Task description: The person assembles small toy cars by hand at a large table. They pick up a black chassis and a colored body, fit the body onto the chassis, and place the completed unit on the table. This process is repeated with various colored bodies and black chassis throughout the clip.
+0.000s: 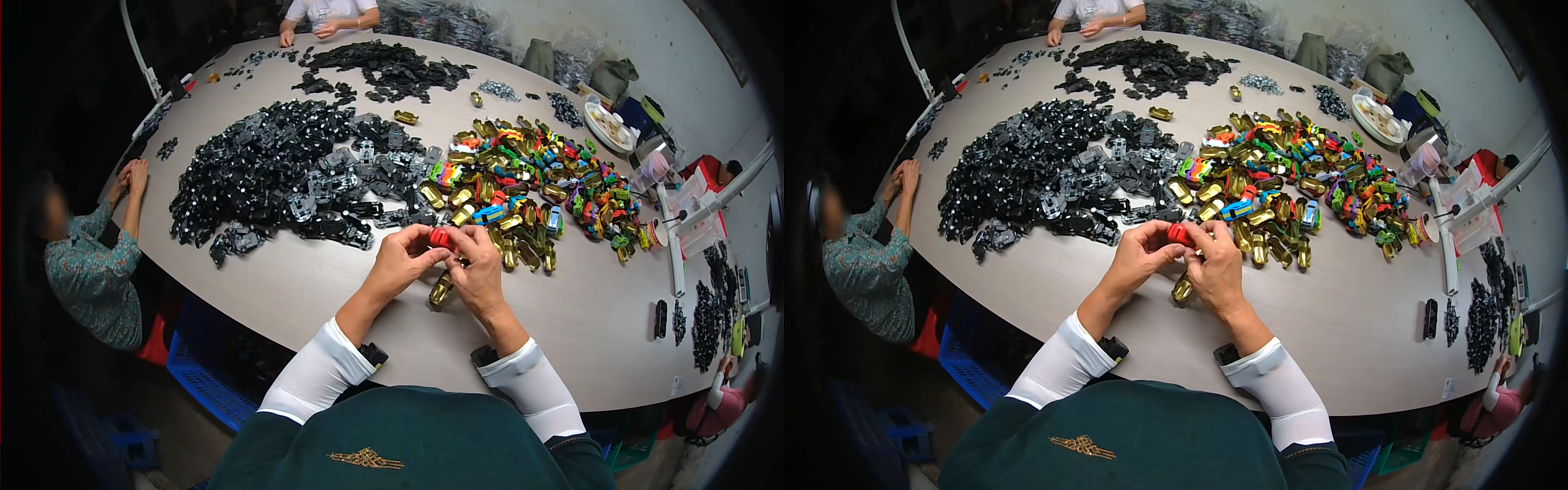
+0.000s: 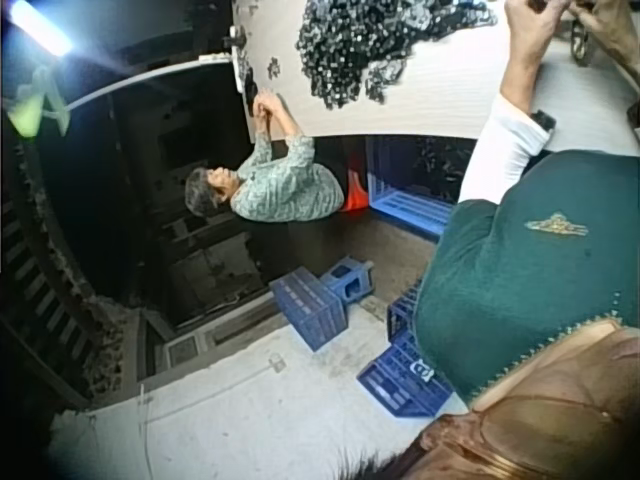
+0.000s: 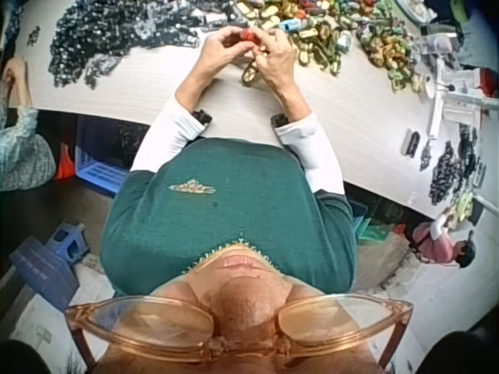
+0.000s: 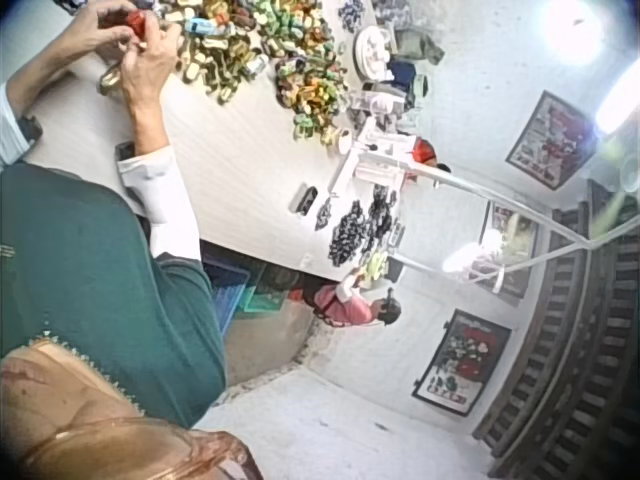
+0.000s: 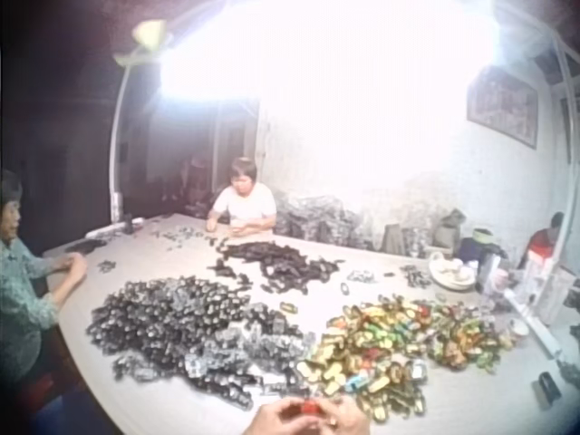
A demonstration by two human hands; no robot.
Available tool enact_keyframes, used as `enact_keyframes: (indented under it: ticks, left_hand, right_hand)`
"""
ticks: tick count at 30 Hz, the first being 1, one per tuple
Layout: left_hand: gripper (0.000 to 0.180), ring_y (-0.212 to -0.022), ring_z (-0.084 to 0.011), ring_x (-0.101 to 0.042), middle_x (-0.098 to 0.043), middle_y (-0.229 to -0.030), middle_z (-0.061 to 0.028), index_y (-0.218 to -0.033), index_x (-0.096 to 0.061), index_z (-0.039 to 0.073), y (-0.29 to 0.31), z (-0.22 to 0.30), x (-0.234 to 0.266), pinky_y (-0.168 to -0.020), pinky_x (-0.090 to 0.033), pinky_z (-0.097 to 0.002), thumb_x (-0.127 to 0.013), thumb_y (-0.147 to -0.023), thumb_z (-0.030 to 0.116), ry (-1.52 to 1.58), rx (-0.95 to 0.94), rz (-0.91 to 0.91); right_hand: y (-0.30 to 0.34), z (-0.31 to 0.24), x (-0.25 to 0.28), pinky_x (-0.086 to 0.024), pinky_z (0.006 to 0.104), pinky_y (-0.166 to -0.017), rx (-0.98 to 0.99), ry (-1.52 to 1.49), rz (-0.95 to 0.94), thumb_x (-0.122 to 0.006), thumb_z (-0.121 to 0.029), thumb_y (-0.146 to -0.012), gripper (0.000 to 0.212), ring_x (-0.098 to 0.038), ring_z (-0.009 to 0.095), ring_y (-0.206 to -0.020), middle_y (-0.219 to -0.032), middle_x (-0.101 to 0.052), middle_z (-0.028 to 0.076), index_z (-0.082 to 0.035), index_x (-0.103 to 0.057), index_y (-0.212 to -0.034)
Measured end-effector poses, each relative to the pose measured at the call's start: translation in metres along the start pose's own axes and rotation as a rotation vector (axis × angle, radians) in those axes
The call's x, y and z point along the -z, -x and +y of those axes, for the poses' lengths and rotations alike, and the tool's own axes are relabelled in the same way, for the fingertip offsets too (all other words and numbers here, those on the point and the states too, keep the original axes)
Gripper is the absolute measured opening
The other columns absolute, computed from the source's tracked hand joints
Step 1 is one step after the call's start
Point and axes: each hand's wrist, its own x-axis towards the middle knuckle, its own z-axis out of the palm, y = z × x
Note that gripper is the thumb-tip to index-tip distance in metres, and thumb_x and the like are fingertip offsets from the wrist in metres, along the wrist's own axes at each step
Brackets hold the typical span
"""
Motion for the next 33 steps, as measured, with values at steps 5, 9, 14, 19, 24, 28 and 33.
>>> enact_keyframes:
  ticks: [5, 9, 14, 19, 24, 28, 33]
  left_hand:
    - [0.018, -0.073, -0.0073, -0.063, -0.067, -0.089, -0.0046, -0.098, -0.060, 0.001, -0.001, -0.001, -0.002, -0.064, -0.052, -0.0203, -0.070, -0.083, 0.004, 0.308, 0.050, 0.176]
    - [0.018, -0.085, -0.0117, -0.065, -0.067, -0.096, -0.0075, -0.098, -0.059, 0.001, 0.000, -0.003, -0.003, -0.078, -0.054, -0.0248, -0.069, -0.084, 0.002, 0.207, -0.004, 0.054]
    - [0.027, -0.086, -0.0118, -0.065, -0.068, -0.098, -0.0079, -0.112, -0.060, -0.001, 0.001, 0.003, 0.003, -0.075, -0.056, -0.0262, -0.065, -0.089, 0.012, 0.229, 0.129, -0.045]
    - [0.030, -0.089, -0.0133, -0.065, -0.066, -0.104, -0.0076, -0.120, -0.059, 0.000, 0.003, 0.014, 0.001, -0.073, -0.059, -0.0299, -0.059, -0.094, 0.015, 0.333, 0.189, -0.057]
    - [0.031, -0.090, -0.0137, -0.065, -0.066, -0.106, -0.0069, -0.124, -0.057, 0.002, 0.004, 0.017, 0.001, -0.073, -0.060, -0.0326, -0.055, -0.096, 0.015, 0.453, 0.212, -0.078]
    - [0.030, -0.091, -0.0132, -0.065, -0.066, -0.107, -0.0068, -0.124, -0.058, 0.002, 0.005, 0.017, -0.003, -0.073, -0.060, -0.0320, -0.053, -0.097, 0.016, 0.447, 0.187, -0.057]
    - [0.031, -0.091, -0.0120, -0.064, -0.065, -0.109, -0.0066, -0.124, -0.057, 0.002, 0.005, 0.017, -0.005, -0.073, -0.060, -0.0304, -0.051, -0.098, 0.017, 0.421, 0.189, -0.025]
  right_hand:
    - [-0.001, -0.002, -0.003, -0.049, 0.0315, -0.058, -0.065, -0.007, 0.138, -0.066, -0.003, -0.077, 0.033, -0.061, 0.023, -0.070, -0.087, -0.058, 0.013, 0.003, -0.061, -0.109]
    - [0.002, 0.019, -0.009, -0.047, 0.0258, -0.055, -0.492, -0.559, 0.020, -0.069, -0.007, -0.082, 0.028, -0.060, 0.011, -0.072, -0.089, -0.065, 0.009, 0.005, -0.060, -0.107]
    - [0.001, 0.011, -0.003, -0.051, 0.0251, -0.068, -0.276, -0.404, 0.055, -0.069, -0.003, -0.080, 0.039, -0.063, 0.013, -0.085, -0.095, -0.067, 0.010, 0.003, -0.060, -0.117]
    - [0.002, -0.003, -0.002, -0.052, 0.0282, -0.070, -0.215, -0.322, -0.023, -0.069, -0.001, -0.076, 0.037, -0.065, 0.018, -0.082, -0.094, -0.067, 0.012, 0.002, -0.062, -0.112]
    - [-0.001, -0.007, 0.002, -0.050, 0.0308, -0.068, -0.131, -0.202, -0.036, -0.070, -0.003, -0.074, 0.036, -0.063, 0.022, -0.075, -0.090, -0.066, 0.012, -0.001, -0.063, -0.109]
    - [-0.001, -0.008, 0.001, -0.049, 0.0315, -0.066, -0.114, -0.198, -0.006, -0.070, -0.003, -0.074, 0.035, -0.062, 0.023, -0.074, -0.088, -0.065, 0.012, -0.002, -0.064, -0.109]
    - [0.000, -0.008, 0.000, -0.050, 0.0340, -0.067, -0.071, -0.170, 0.035, -0.070, -0.003, -0.075, 0.034, -0.062, 0.025, -0.075, -0.087, -0.064, 0.013, -0.001, -0.063, -0.108]
